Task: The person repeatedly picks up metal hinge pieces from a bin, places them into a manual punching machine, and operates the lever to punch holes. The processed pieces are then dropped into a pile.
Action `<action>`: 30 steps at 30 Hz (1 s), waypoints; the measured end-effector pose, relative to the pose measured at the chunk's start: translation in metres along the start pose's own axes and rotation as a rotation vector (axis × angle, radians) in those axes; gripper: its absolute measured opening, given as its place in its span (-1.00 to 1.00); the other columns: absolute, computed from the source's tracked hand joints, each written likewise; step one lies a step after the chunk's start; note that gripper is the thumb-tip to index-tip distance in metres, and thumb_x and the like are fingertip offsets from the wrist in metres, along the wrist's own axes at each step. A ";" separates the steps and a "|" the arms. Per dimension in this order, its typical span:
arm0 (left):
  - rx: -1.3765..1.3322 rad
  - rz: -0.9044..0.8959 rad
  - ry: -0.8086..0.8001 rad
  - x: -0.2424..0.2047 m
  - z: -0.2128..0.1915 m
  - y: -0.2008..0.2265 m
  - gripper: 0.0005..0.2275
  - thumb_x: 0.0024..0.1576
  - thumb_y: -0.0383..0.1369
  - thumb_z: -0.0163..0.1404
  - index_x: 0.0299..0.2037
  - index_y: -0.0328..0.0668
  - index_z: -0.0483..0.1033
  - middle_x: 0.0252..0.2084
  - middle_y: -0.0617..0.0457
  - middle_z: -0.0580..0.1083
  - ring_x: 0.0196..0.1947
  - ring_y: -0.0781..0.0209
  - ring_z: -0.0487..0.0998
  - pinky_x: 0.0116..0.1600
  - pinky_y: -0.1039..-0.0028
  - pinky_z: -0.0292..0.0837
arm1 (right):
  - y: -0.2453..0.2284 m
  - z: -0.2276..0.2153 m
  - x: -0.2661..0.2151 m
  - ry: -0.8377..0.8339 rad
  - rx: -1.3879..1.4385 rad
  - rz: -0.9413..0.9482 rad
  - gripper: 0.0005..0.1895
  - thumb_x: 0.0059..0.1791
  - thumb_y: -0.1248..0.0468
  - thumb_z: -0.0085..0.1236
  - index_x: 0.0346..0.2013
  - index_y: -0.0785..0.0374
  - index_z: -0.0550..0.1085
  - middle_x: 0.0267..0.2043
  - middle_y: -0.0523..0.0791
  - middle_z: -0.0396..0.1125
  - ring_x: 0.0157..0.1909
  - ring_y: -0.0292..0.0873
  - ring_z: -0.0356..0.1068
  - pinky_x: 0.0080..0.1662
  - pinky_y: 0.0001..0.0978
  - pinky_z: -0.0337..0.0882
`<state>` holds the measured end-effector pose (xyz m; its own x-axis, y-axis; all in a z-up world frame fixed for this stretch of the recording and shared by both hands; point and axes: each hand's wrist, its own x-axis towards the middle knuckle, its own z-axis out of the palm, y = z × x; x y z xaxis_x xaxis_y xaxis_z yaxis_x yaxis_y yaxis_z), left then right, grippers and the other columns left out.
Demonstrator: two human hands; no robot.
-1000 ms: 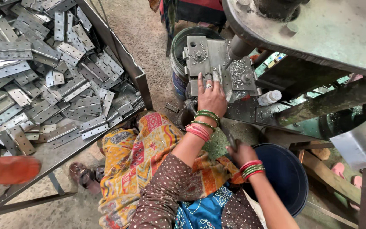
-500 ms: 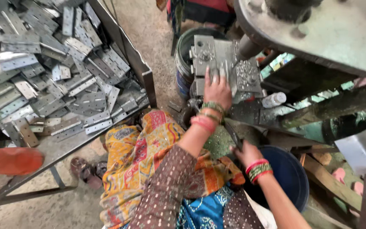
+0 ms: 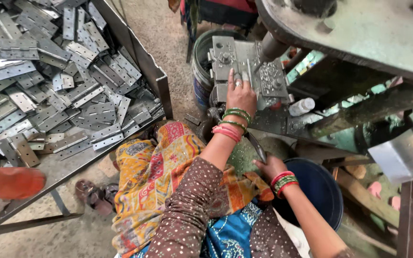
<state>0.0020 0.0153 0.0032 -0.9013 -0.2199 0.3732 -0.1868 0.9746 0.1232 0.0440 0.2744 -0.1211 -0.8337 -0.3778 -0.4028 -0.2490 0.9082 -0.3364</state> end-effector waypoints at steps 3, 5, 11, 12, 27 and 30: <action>0.010 0.018 -0.090 -0.006 -0.003 -0.001 -0.69 0.22 -0.24 -0.12 -0.08 -0.25 0.65 0.21 -0.28 0.43 0.22 -0.10 0.44 0.55 -0.05 -0.31 | -0.006 -0.018 0.000 -0.046 -0.122 0.090 -0.40 -0.08 -0.23 0.19 -0.19 0.28 0.48 -0.33 0.16 0.48 -0.21 0.23 0.52 -0.11 0.03 0.46; -0.002 0.021 -0.076 -0.009 -0.002 0.000 -0.70 0.23 -0.27 -0.10 -0.08 -0.28 0.65 0.16 -0.28 0.46 0.22 -0.10 0.45 0.57 -0.05 -0.31 | -0.003 -0.012 -0.002 0.000 -0.165 0.033 -0.41 -0.06 -0.22 0.18 -0.21 0.30 0.48 -0.34 0.17 0.47 -0.21 0.24 0.50 -0.11 0.03 0.45; 0.024 -0.003 0.113 -0.004 0.003 -0.001 -0.68 0.13 -0.30 -0.07 -0.10 -0.37 0.65 0.19 -0.28 0.46 0.14 -0.07 0.48 0.55 -0.03 -0.26 | 0.011 0.063 0.007 0.296 -0.040 -0.125 -0.57 0.00 -0.07 0.07 -0.14 0.25 0.43 -0.37 0.14 0.46 -0.28 0.28 0.48 -0.20 0.09 0.44; 0.005 0.007 0.076 -0.008 0.005 -0.003 -0.69 0.14 -0.33 -0.06 -0.08 -0.38 0.65 0.19 -0.28 0.46 0.14 -0.07 0.48 0.57 -0.04 -0.25 | 0.012 0.073 0.006 0.256 -0.021 -0.097 -0.57 0.00 -0.07 0.07 -0.14 0.25 0.43 -0.37 0.14 0.46 -0.27 0.28 0.48 -0.20 0.09 0.43; 0.032 -0.033 -0.006 0.024 0.012 -0.008 -0.68 0.17 -0.29 -0.12 -0.10 -0.30 0.66 0.25 -0.31 0.40 0.26 -0.16 0.42 0.52 -0.07 -0.33 | 0.005 0.030 -0.004 0.107 -0.048 -0.031 -0.50 0.01 -0.10 0.08 -0.11 0.31 0.42 -0.33 0.21 0.46 -0.22 0.31 0.48 -0.15 0.08 0.44; -0.024 -0.018 -0.104 0.013 0.010 -0.010 -0.71 0.23 -0.33 -0.13 -0.04 -0.27 0.65 0.29 -0.33 0.39 0.27 -0.13 0.42 0.60 -0.08 -0.36 | 0.005 0.060 0.001 0.174 0.036 -0.053 -0.55 -0.01 -0.08 0.07 -0.15 0.27 0.44 -0.35 0.17 0.45 -0.23 0.30 0.48 -0.18 0.10 0.42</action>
<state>-0.0119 0.0031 -0.0021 -0.9339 -0.2307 0.2731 -0.1952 0.9690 0.1512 0.0713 0.2679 -0.1746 -0.8934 -0.3852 -0.2310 -0.2798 0.8796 -0.3847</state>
